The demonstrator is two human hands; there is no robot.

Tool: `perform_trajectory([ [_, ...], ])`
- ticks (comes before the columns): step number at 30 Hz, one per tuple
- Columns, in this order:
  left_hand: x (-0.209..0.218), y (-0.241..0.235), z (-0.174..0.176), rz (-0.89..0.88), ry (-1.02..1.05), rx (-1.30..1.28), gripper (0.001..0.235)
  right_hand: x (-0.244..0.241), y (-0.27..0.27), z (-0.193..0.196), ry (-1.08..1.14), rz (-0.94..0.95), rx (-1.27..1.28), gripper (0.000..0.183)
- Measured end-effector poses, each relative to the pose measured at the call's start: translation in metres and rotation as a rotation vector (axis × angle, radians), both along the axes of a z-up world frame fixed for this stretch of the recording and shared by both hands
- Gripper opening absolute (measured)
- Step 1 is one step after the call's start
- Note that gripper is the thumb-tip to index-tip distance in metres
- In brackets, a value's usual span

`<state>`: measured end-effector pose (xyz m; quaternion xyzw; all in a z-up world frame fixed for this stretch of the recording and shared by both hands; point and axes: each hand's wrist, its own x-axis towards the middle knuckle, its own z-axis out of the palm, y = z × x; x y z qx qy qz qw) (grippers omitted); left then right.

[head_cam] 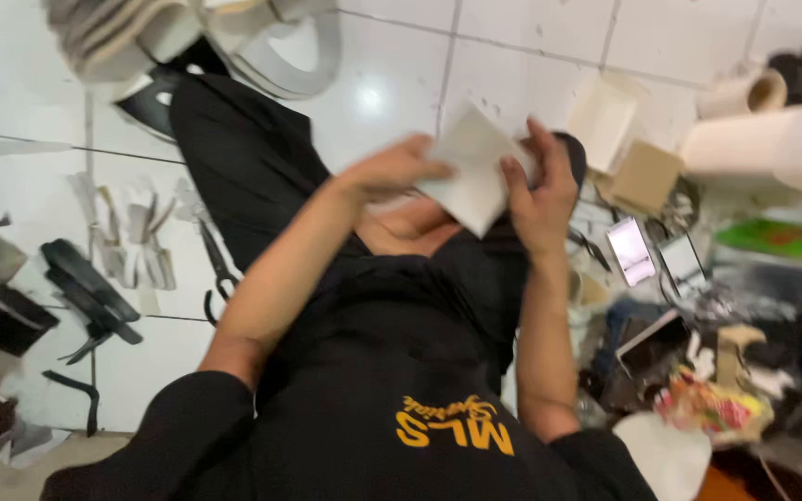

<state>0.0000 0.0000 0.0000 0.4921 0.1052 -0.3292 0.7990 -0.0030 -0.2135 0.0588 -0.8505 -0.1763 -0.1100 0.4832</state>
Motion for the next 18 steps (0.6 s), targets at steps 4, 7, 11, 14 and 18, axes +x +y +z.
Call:
perform_trajectory([
  [4,0.008,0.028,0.045,0.196,0.171,-0.166,0.045,-0.014,0.021,0.03,-0.181,0.032,-0.04,0.028],
  [7,-0.005,0.027,0.045,0.186,0.213,-0.207,0.045,-0.032,0.033,0.034,-0.21,0.161,-0.178,0.037],
  [11,-0.02,0.01,0.04,0.223,0.252,-0.335,0.039,-0.046,0.037,0.028,-0.118,0.068,-0.07,0.018],
  [14,-0.028,0.011,0.053,0.221,0.108,-0.521,0.047,-0.046,0.03,0.014,0.077,-0.087,0.107,0.013],
  [18,-0.036,0.012,0.012,0.159,-0.332,-0.308,0.076,-0.045,0.037,0.016,0.299,-0.148,0.345,0.015],
])
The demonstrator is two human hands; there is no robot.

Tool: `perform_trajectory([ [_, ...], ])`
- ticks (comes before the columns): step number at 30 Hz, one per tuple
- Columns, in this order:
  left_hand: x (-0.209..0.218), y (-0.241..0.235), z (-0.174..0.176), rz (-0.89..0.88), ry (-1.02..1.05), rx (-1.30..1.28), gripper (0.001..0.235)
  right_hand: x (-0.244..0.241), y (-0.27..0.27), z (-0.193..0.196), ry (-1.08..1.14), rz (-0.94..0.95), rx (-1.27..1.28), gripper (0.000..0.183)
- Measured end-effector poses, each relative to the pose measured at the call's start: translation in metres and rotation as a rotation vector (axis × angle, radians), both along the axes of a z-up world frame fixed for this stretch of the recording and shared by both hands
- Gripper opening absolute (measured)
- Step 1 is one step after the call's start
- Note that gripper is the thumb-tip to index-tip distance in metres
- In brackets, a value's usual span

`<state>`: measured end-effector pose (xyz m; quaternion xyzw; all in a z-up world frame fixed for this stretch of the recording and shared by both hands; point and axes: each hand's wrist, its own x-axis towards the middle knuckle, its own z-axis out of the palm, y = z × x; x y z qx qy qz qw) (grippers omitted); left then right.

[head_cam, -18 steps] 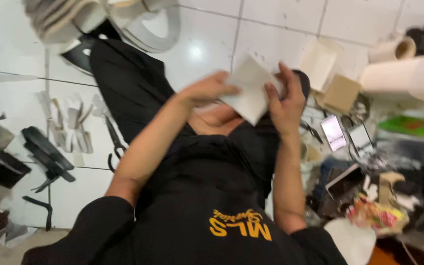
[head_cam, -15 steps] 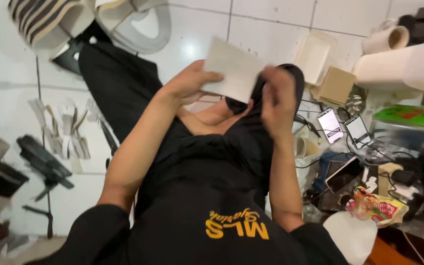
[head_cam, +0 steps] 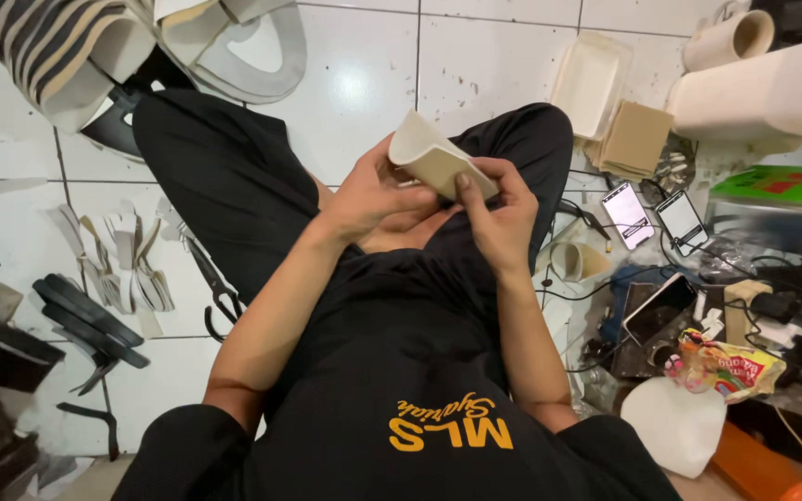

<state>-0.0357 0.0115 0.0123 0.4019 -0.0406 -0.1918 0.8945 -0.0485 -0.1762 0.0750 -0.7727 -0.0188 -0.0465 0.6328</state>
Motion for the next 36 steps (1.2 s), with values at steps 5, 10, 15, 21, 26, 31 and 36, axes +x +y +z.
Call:
perform_trajectory([
  [5,-0.003,-0.003,0.041,0.222,0.148,0.347,0.038,-0.007,0.016,0.004,0.088,-0.043,-0.018,0.018],
  [10,0.0,0.004,0.063,0.177,0.176,0.384,0.028,-0.007,0.017,0.029,-0.049,0.031,-0.1,0.021],
  [15,0.007,0.008,0.065,0.136,0.228,0.301,0.028,-0.015,0.011,-0.002,0.29,0.041,0.331,0.046],
  [21,0.007,0.008,0.078,0.082,0.324,0.327,0.03,-0.029,0.021,0.019,0.014,0.183,-0.135,0.053],
  [26,0.01,0.013,0.102,0.002,0.298,0.334,0.032,-0.018,0.02,0.043,-0.593,0.348,-0.665,0.037],
  [31,0.01,0.01,0.106,-0.01,0.35,0.328,0.032,-0.011,0.017,0.052,-0.774,0.398,-0.712,0.02],
  [36,0.011,0.008,0.103,-0.007,0.317,0.378,0.032,0.0,0.019,0.06,-0.709,0.446,-0.605,0.015],
])
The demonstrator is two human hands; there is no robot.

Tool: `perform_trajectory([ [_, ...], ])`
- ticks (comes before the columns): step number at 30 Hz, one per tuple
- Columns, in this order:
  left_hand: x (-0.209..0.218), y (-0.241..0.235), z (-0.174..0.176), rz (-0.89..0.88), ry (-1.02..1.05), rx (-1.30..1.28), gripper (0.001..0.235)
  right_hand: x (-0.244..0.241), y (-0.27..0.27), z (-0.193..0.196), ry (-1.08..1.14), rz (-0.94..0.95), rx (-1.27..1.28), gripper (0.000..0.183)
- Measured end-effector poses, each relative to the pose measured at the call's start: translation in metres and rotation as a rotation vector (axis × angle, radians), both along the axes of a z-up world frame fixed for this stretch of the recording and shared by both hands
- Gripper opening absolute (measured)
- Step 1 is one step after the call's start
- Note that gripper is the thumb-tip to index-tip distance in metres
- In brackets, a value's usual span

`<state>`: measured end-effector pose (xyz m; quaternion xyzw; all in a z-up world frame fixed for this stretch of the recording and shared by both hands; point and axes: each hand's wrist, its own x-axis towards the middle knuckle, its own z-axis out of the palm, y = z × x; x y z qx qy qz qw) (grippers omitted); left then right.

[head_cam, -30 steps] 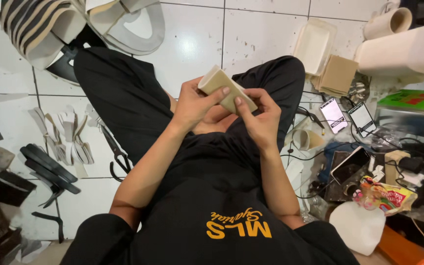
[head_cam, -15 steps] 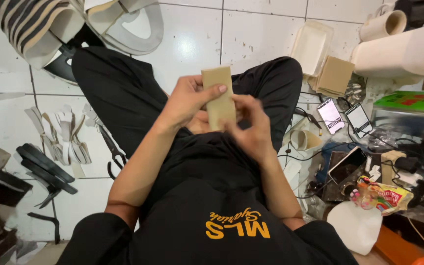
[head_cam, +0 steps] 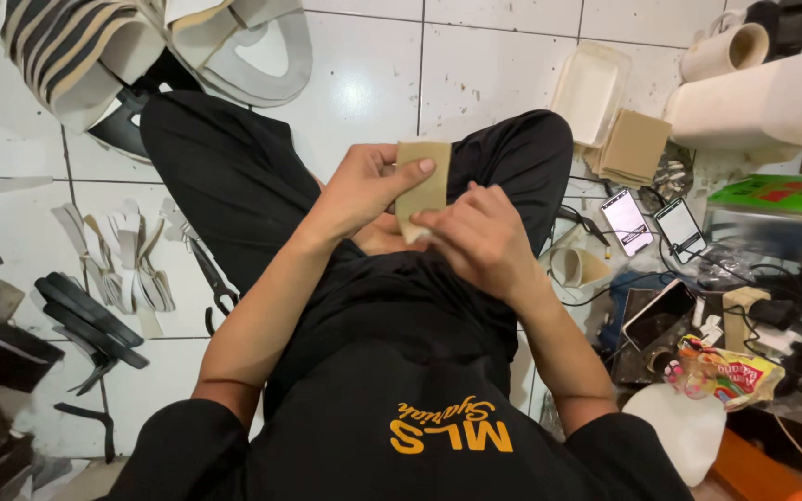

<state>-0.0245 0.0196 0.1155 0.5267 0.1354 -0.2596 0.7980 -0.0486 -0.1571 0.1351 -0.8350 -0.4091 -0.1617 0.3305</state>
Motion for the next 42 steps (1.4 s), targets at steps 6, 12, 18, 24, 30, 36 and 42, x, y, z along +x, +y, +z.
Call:
perform_trajectory([
  [6,-0.006,-0.006,0.002,-0.061,0.035,-0.027,0.038,0.007,-0.009,-0.008,0.44,-0.045,0.166,0.019],
  [12,-0.008,0.002,0.009,-0.219,-0.145,-0.12,0.049,0.007,-0.007,-0.009,0.394,-0.066,0.213,0.018],
  [18,-0.012,0.008,-0.019,-0.211,-0.022,-0.187,0.039,0.006,-0.008,-0.003,-0.308,-0.151,-0.043,0.026],
  [24,-0.009,-0.001,-0.001,-0.083,0.075,-0.221,0.039,0.008,-0.012,0.012,-0.346,-0.074,-0.152,0.012],
  [30,-0.01,-0.004,-0.002,-0.032,-0.016,-0.07,0.028,0.01,-0.011,0.006,-0.069,-0.028,-0.04,0.013],
  [36,-0.017,-0.016,0.0,0.162,-0.063,-0.205,0.034,0.007,-0.014,-0.012,0.414,-0.221,0.28,0.016],
  [42,-0.024,-0.005,-0.017,-0.098,-0.313,0.369,0.028,0.002,-0.009,-0.014,0.629,-0.288,0.252,0.016],
])
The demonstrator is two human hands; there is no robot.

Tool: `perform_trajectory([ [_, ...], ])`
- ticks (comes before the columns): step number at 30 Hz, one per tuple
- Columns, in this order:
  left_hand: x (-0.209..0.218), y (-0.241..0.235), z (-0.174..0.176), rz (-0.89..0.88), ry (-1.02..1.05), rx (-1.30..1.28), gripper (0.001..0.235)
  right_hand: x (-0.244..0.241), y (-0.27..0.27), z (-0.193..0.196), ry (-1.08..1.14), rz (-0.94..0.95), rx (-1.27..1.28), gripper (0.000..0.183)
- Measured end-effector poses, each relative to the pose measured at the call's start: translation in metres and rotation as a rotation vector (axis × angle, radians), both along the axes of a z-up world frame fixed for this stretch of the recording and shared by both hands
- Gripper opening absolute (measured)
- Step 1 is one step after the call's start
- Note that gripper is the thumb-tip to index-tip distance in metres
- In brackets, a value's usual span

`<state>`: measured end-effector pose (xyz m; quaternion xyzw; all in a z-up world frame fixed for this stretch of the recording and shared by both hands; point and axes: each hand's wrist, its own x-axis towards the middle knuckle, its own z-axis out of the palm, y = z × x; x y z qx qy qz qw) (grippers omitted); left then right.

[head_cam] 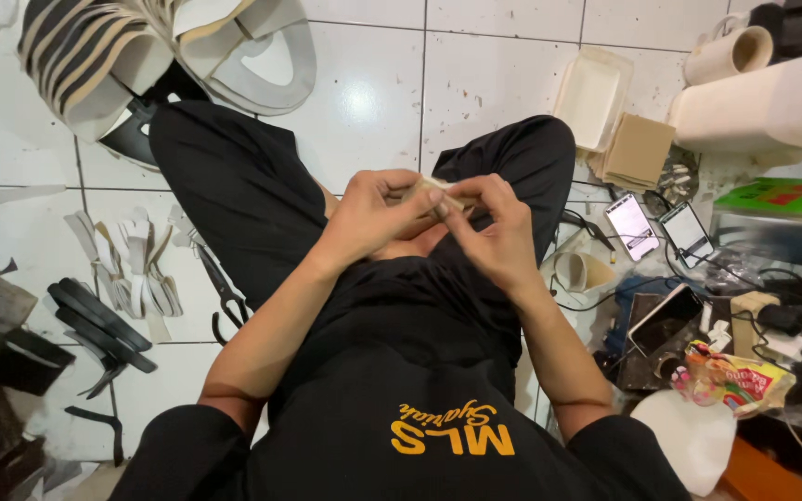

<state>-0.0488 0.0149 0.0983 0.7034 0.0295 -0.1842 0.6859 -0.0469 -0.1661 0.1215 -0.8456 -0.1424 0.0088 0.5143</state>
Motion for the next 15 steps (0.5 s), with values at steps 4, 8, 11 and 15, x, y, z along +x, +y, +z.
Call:
perform_trajectory([
  [4,0.004,0.004,-0.006,-0.25,-0.247,0.286,0.018,0.004,0.002,-0.001,0.016,0.103,-0.119,0.019],
  [8,0.019,-0.007,-0.032,-0.407,-0.369,0.409,0.018,0.007,0.0,-0.023,0.237,0.191,-0.097,0.061],
  [11,0.068,0.017,-0.081,-0.271,-0.265,0.476,0.025,0.016,-0.011,-0.047,0.139,0.166,-0.181,0.053],
  [15,0.145,0.122,-0.098,0.56,-0.115,0.495,0.043,0.018,-0.03,-0.044,0.207,0.026,-0.284,0.03],
])
